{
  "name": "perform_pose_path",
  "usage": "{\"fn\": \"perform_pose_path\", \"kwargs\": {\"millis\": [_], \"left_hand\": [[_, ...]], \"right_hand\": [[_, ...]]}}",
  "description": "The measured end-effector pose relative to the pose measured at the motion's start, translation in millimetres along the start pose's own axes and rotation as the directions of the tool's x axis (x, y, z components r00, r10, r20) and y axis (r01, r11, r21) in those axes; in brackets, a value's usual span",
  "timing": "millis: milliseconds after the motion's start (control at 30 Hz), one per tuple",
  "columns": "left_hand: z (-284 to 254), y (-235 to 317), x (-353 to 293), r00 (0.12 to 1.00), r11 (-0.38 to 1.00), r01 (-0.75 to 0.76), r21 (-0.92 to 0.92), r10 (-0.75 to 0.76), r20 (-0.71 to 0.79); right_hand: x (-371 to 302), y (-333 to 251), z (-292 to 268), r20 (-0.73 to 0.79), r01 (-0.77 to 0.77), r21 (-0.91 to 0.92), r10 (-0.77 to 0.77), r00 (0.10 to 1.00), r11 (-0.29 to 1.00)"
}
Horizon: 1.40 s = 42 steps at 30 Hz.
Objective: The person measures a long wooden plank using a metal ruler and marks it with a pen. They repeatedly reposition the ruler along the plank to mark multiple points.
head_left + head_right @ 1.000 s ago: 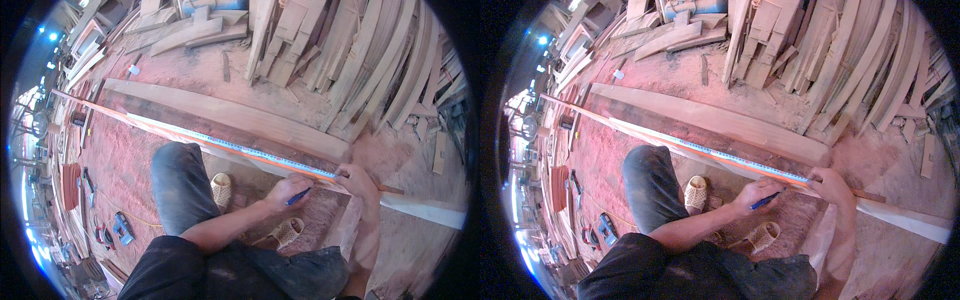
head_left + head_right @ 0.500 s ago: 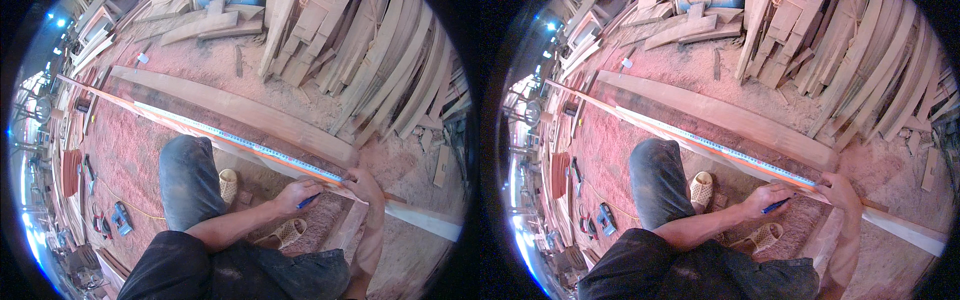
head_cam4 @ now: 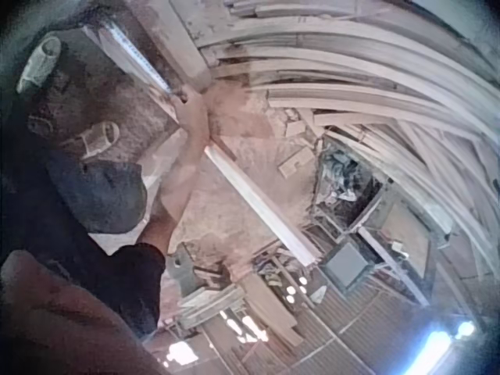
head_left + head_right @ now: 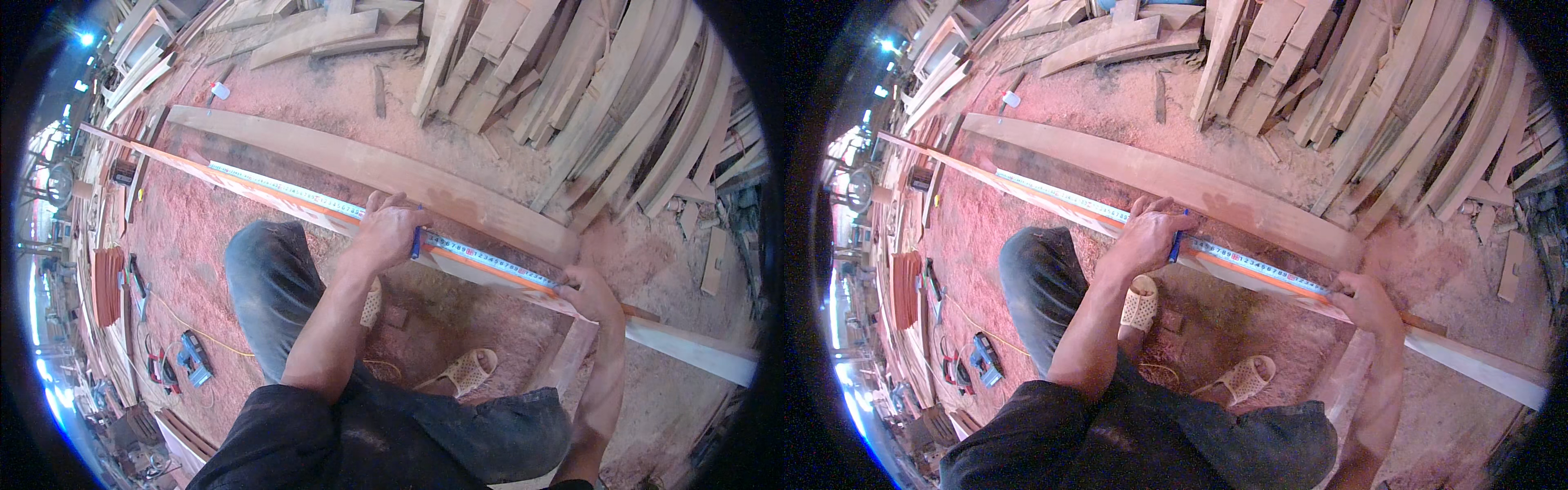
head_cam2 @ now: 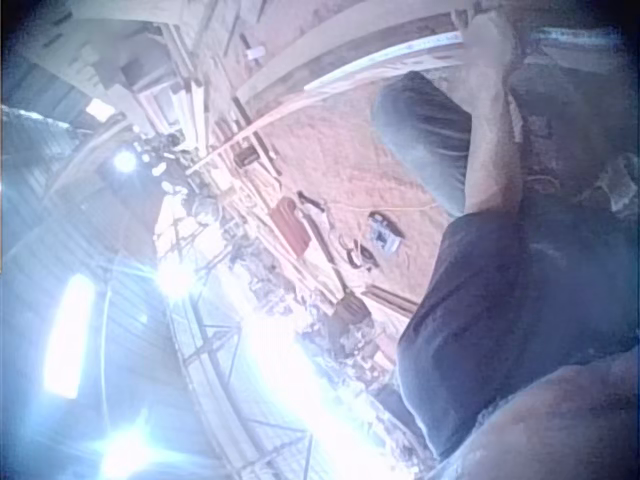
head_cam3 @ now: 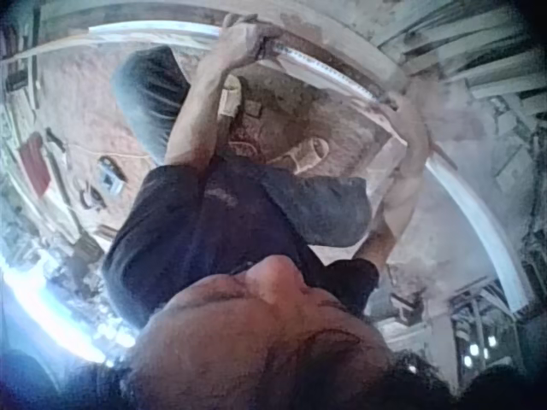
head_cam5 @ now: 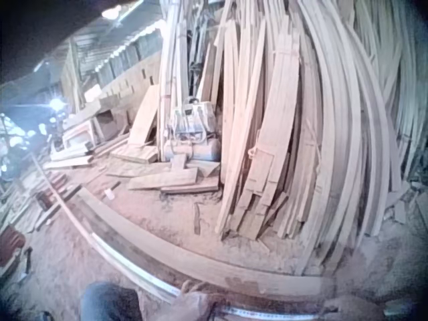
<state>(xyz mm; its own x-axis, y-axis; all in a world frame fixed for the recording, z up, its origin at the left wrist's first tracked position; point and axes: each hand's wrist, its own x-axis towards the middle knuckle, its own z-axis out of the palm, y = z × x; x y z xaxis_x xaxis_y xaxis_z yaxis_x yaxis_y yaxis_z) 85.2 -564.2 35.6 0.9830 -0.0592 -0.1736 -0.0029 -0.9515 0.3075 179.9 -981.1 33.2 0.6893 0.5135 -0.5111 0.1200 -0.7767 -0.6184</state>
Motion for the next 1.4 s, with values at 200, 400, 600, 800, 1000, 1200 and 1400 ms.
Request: {"fn": "perform_pose_path", "kwargs": {"millis": [200,400,600,800,1000,1200,1400], "left_hand": [[5,-8,-1,0.999,0.997,0.031,-0.074,-0.032,-0.008],[5,-5,-3,0.995,0.994,-0.025,-0.103,0.014,-0.100],[-1,-4,2,0.987,0.997,0.077,-0.020,-0.074,0.139],[-6,-3,3,0.989,0.999,0.036,-0.039,-0.030,0.146],[-19,24,4,0.973,0.968,-0.094,-0.232,0.040,-0.227],[22,99,11,0.918,0.638,-0.391,-0.664,0.221,-0.328],[66,126,4,0.958,0.586,-0.281,-0.760,0.217,-0.186]], "right_hand": [[0,-6,-2,0.002,-0.016,0.004,0.016,1.000,1.000],[1,-3,-1,0.003,-0.007,-0.048,0.007,1.000,0.999],[-3,-8,-3,0.003,-0.051,-0.023,0.052,0.999,0.998],[3,5,3,0.024,-0.019,-0.025,0.020,1.000,0.999],[4,17,4,-0.011,0.108,-0.074,-0.109,0.994,0.991],[1,11,1,-0.002,0.090,-0.024,-0.090,0.996,0.996],[1,13,4,-0.043,0.162,-0.031,-0.163,0.986,0.986]]}}
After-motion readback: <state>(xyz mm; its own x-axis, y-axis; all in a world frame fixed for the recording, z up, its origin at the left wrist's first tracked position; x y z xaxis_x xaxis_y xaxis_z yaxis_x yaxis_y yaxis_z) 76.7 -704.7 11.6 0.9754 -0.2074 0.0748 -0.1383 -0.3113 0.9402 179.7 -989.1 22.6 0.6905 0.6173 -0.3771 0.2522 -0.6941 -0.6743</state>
